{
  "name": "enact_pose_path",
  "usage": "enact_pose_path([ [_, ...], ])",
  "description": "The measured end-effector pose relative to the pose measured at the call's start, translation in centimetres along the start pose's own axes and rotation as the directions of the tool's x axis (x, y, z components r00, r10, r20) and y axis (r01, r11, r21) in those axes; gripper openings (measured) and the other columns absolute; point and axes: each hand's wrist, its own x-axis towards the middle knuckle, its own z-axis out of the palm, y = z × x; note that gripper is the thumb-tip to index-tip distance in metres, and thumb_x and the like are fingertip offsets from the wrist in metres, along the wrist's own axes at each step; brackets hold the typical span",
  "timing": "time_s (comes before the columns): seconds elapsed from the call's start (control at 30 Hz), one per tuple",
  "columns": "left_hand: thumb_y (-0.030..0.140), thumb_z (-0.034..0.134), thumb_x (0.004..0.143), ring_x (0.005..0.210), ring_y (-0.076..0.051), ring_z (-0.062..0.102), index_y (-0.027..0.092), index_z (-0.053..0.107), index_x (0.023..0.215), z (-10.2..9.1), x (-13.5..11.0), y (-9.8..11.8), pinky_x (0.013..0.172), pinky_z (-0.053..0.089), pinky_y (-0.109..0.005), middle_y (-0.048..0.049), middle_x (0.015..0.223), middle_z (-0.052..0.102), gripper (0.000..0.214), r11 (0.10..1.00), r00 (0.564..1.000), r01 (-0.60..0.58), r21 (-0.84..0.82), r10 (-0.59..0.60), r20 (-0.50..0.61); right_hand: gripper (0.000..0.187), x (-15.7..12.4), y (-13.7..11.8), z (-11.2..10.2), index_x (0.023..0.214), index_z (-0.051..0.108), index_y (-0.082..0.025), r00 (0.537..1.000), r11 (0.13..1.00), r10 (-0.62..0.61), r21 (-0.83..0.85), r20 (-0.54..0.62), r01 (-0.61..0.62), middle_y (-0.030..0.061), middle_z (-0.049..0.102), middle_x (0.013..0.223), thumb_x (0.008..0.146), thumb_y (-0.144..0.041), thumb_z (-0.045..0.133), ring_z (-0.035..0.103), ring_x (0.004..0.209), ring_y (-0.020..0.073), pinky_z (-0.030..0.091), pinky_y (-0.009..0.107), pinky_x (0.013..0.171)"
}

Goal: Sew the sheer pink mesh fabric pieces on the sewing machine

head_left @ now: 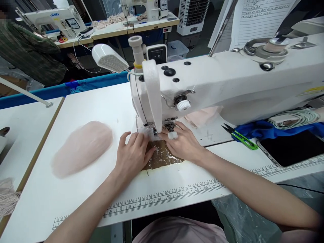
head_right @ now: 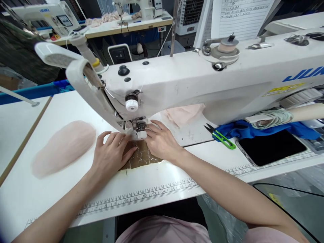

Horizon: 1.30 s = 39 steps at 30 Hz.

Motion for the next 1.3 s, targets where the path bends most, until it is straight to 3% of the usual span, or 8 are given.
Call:
enact_pose_path([
  [0.1,0.031,0.058,0.089,0.063,-0.016,0.059,0.019,0.06,0.072,-0.8,0.3,-0.3,0.087,0.042,-0.042,0.001,0.06,0.062,0.021,0.998,0.993,-0.048,-0.042,0.043,-0.113,0.035,0.0,-0.5,-0.3,0.087,0.073,-0.018,1.0,1.0,0.018,-0.007,-0.016,-0.018,0.0038,0.072,0.08,0.079,0.001,0.045,0.059,0.091,0.0189,0.043,0.039,0.096],
  [0.2,0.023,0.057,0.09,0.078,-0.017,0.065,0.017,0.064,0.086,-1.1,0.5,-1.0,0.092,0.042,-0.04,-0.0022,0.08,0.071,0.01,0.992,0.994,-0.059,-0.111,0.049,-0.099,0.039,0.0,-0.8,-0.5,0.101,0.07,-0.017,1.0,0.999,-0.023,0.036,0.002,0.023,0.0029,0.073,0.082,0.081,0.002,0.043,0.06,0.084,0.0168,0.044,0.035,0.09],
  [0.4,0.018,0.055,0.091,0.082,-0.017,0.066,0.019,0.064,0.101,-0.5,0.4,-1.9,0.084,0.047,-0.037,-0.0031,0.094,0.073,0.014,0.959,0.996,-0.066,-0.275,0.047,-0.076,0.034,0.2,-1.3,-1.1,0.076,0.068,-0.019,0.994,1.0,-0.03,-0.006,-0.102,0.03,-0.0007,0.072,0.074,0.083,0.004,0.044,0.058,0.072,0.0142,0.041,0.035,0.094],
  [0.53,0.015,0.046,0.095,0.101,-0.019,0.064,0.019,0.06,0.115,0.4,0.6,-1.6,0.09,0.047,-0.037,-0.0061,0.112,0.069,0.025,0.917,0.996,-0.077,-0.391,0.085,0.004,0.035,0.1,-1.8,-1.1,0.091,0.068,-0.016,0.999,0.996,-0.015,0.084,-0.043,0.018,0.0017,0.072,0.084,0.085,0.003,0.039,0.055,0.065,0.013,0.043,0.032,0.084],
  [0.7,0.023,0.047,0.095,0.098,-0.023,0.062,0.013,0.061,0.118,1.1,0.5,-0.8,0.084,0.051,-0.04,-0.0118,0.106,0.067,0.028,0.945,0.994,-0.073,-0.32,0.094,0.049,0.031,-0.2,-1.4,-0.4,0.094,0.066,-0.012,0.997,0.994,0.046,0.095,0.058,-0.051,0.0073,0.068,0.088,0.088,0.001,0.039,0.057,0.078,0.0172,0.042,0.032,0.079],
  [0.9,0.027,0.052,0.093,0.107,-0.027,0.061,0.016,0.066,0.114,1.1,0.1,-0.6,0.094,0.048,-0.045,-0.0118,0.117,0.066,0.028,0.965,0.99,-0.105,-0.239,0.125,0.069,0.019,0.0,-1.0,-0.7,0.089,0.065,-0.014,0.992,0.999,0.043,-0.021,0.117,-0.04,0.0081,0.067,0.087,0.089,-0.01,0.047,0.056,0.089,0.0213,0.036,0.039,0.095],
  [1.07,0.031,0.052,0.094,0.12,-0.027,0.057,0.015,0.064,0.12,1.1,-0.2,-0.6,0.101,0.047,-0.043,-0.0117,0.126,0.064,0.033,0.969,0.989,-0.13,-0.21,0.143,0.046,0.018,0.2,-1.0,-0.8,0.099,0.063,-0.012,0.993,0.998,0.044,-0.038,0.114,-0.04,0.0089,0.067,0.092,0.089,-0.014,0.049,0.055,0.098,0.0225,0.032,0.041,0.102],
  [1.3,0.032,0.053,0.094,0.121,-0.028,0.058,0.013,0.063,0.119,1.1,-0.1,-0.8,0.105,0.045,-0.046,-0.0121,0.126,0.063,0.033,0.965,0.984,-0.152,-0.213,0.168,0.06,0.016,0.3,-1.2,-0.9,0.088,0.066,-0.015,0.992,0.997,0.058,-0.052,0.111,-0.053,0.0073,0.068,0.09,0.089,-0.014,0.05,0.055,0.1,0.0224,0.031,0.04,0.104],
])
